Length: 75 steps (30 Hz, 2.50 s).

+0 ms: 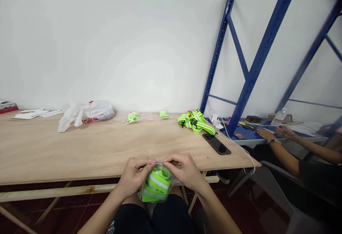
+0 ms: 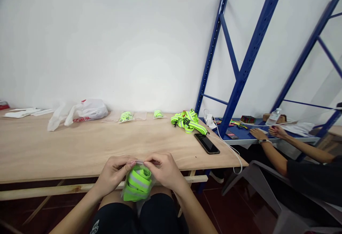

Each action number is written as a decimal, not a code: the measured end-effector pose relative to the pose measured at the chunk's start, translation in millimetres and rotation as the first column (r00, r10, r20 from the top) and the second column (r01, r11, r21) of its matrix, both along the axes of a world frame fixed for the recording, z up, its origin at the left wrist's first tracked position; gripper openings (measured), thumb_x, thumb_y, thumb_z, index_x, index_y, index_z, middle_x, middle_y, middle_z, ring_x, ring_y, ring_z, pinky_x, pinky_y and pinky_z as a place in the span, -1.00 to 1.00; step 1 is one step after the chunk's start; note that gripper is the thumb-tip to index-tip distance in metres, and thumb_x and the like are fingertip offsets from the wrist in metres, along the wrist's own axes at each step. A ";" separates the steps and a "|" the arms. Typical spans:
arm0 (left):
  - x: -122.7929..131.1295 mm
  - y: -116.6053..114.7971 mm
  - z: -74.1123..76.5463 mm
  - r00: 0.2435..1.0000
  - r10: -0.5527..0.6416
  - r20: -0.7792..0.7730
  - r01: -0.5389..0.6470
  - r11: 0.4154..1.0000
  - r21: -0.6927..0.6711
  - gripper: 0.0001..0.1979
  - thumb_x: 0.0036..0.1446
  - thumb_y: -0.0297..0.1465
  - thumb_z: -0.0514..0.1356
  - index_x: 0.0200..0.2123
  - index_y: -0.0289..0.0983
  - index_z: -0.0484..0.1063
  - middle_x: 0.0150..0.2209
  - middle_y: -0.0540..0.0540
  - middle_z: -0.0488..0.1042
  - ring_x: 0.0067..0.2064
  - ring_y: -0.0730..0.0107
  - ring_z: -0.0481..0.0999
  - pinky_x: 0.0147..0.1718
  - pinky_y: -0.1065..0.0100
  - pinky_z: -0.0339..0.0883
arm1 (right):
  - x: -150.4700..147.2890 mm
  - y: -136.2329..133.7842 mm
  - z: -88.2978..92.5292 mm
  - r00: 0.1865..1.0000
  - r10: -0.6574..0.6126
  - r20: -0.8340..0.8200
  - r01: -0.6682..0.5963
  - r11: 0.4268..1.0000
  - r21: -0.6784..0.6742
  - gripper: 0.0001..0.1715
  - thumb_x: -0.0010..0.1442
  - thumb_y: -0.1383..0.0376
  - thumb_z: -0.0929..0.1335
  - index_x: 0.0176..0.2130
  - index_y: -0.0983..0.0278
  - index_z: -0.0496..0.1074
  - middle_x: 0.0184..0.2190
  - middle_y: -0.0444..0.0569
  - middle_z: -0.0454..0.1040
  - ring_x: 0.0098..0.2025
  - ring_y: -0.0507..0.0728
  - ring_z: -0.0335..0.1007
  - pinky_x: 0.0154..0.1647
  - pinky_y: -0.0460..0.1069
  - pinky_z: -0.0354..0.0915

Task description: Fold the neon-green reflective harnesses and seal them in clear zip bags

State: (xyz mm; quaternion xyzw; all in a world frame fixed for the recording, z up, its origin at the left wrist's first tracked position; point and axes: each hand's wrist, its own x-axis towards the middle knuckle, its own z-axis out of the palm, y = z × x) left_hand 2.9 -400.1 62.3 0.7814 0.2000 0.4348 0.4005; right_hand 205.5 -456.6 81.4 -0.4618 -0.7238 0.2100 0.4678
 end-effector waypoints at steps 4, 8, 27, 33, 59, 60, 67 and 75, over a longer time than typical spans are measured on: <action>-1.2 1.0 1.8 1.000 -0.011 -0.024 0.009 0.997 -0.074 -0.70 0.28 -0.23 0.18 -0.27 -0.27 0.67 -0.33 -0.13 0.65 -0.25 0.23 0.61 -0.29 0.38 0.44 | -0.5 -0.3 0.9 1.000 -0.028 0.015 0.028 1.000 0.006 -0.79 0.22 0.28 0.37 -0.43 0.28 0.52 -0.48 -0.09 0.56 -0.41 0.05 0.44 -0.37 -0.11 0.30; -0.9 2.3 1.2 1.000 0.000 -0.018 -0.003 0.986 -0.167 -0.74 0.22 -0.25 0.24 -0.16 -0.29 0.62 -0.22 -0.16 0.65 -0.21 0.21 0.62 -0.26 0.36 0.46 | -2.6 -0.8 0.9 0.998 -0.058 0.025 0.058 0.998 0.025 -0.77 0.21 0.30 0.36 -0.47 0.28 0.45 -0.51 -0.11 0.50 -0.42 0.03 0.40 -0.37 -0.11 0.29; -8.9 6.1 10.3 0.970 0.211 0.118 -0.175 0.949 -0.263 -0.76 0.05 -0.23 0.33 -0.46 -0.31 0.57 -0.44 -0.11 0.61 -0.38 0.31 0.55 -0.42 0.41 0.41 | 21.2 3.4 1.3 0.983 0.145 0.114 -0.118 0.969 -0.219 -0.57 0.35 0.09 0.28 -0.30 0.31 0.60 -0.40 -0.07 0.58 -0.36 0.10 0.42 -0.34 -0.08 0.28; -14.1 14.8 11.2 0.982 0.170 0.083 -0.140 0.946 -0.292 -0.77 0.06 -0.23 0.34 -0.35 -0.30 0.56 -0.37 -0.09 0.62 -0.31 0.30 0.57 -0.33 0.39 0.43 | 19.1 4.0 -1.2 0.987 0.145 0.073 -0.133 0.980 -0.150 -0.44 0.37 0.06 0.24 -0.51 0.32 0.46 -0.56 -0.08 0.47 -0.49 0.05 0.36 -0.43 -0.09 0.23; -63.3 104.4 -43.2 0.946 0.322 0.030 -0.258 0.807 -0.530 -0.44 0.02 0.00 0.34 -0.13 -0.36 0.49 -0.08 -0.34 0.61 -0.05 0.10 0.61 0.02 0.13 0.43 | 68.1 247.9 -23.4 0.797 -0.135 0.588 0.227 0.970 -0.085 -0.52 0.19 0.43 0.34 0.10 0.37 0.48 0.16 0.16 0.47 0.17 0.24 0.39 0.24 0.07 0.22; -63.2 105.6 -45.1 0.949 0.315 0.019 -0.261 0.817 -0.514 -0.47 0.04 -0.01 0.33 -0.14 -0.36 0.50 -0.08 -0.33 0.61 -0.05 0.10 0.61 0.02 0.14 0.42 | 66.9 248.4 -32.7 0.775 -0.133 0.618 0.241 0.966 -0.095 -0.53 0.21 0.41 0.33 0.11 0.38 0.47 0.16 0.17 0.47 0.17 0.24 0.40 0.23 0.07 0.23; -62.7 99.5 -36.9 0.953 0.267 -0.145 -0.303 0.872 -0.386 -0.62 0.17 -0.09 0.23 -0.18 -0.29 0.57 -0.08 -0.22 0.61 -0.03 0.15 0.57 0.04 0.21 0.36 | 42.4 269.0 -59.1 0.647 -0.160 0.745 0.284 0.958 -0.041 -0.55 0.33 0.35 0.23 0.17 0.35 0.38 0.23 0.23 0.32 0.21 0.30 0.28 0.18 0.12 0.22; -60.2 94.3 -23.6 0.923 0.290 -0.251 -0.360 0.883 -0.302 -0.63 0.17 -0.09 0.19 -0.23 -0.26 0.60 -0.13 -0.18 0.63 -0.04 0.08 0.56 0.02 0.18 0.37 | -8.8 313.9 -54.1 0.572 -0.132 0.810 0.169 0.985 0.041 -0.65 0.35 0.36 0.24 0.08 0.33 0.42 0.16 0.20 0.35 0.22 0.26 0.19 0.25 0.12 0.12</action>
